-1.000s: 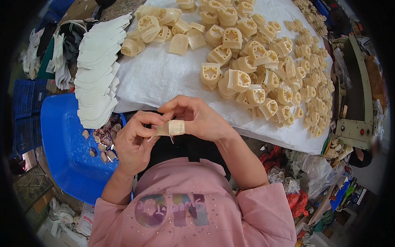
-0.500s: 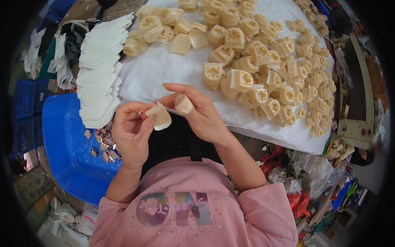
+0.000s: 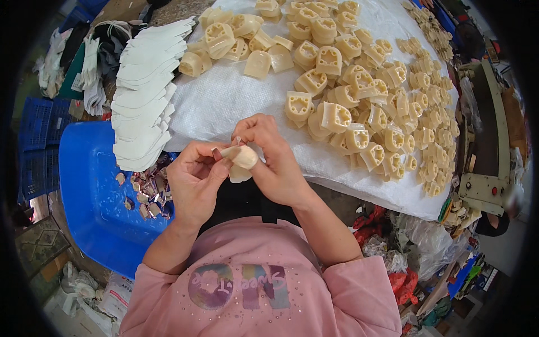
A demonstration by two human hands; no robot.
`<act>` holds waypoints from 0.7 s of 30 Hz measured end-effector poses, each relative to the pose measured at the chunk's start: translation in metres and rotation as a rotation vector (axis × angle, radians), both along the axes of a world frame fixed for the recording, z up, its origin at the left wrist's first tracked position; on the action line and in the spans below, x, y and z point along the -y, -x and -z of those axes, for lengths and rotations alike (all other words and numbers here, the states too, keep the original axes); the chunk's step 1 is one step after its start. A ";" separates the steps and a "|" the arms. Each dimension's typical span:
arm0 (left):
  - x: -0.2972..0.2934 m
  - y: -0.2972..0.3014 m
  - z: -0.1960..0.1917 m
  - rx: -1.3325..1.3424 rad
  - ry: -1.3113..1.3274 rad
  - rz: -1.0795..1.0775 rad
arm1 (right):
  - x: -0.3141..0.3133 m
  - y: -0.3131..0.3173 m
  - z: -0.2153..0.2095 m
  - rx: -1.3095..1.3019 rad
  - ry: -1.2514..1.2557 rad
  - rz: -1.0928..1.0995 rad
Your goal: The recorder is inspecting and separating rubber shoe sole components at a workstation.
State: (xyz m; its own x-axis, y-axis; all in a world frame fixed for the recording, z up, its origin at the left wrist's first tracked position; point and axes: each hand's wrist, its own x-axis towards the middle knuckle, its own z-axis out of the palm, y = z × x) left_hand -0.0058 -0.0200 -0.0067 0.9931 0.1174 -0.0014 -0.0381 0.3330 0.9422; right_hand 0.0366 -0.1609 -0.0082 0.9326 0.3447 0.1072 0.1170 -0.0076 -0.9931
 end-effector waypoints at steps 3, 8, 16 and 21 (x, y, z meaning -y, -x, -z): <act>0.001 -0.001 0.003 0.093 -0.214 -0.024 | -0.003 -0.003 -0.001 0.525 0.268 0.096; -0.007 -0.004 -0.003 0.217 -0.584 -0.035 | 0.008 0.001 0.003 0.327 0.029 -0.003; -0.013 -0.011 0.008 0.624 -0.670 -0.050 | 0.025 -0.009 -0.017 -0.422 -0.170 -0.222; -0.013 -0.003 0.008 0.218 -0.206 0.115 | 0.024 -0.011 -0.012 0.289 0.050 -0.086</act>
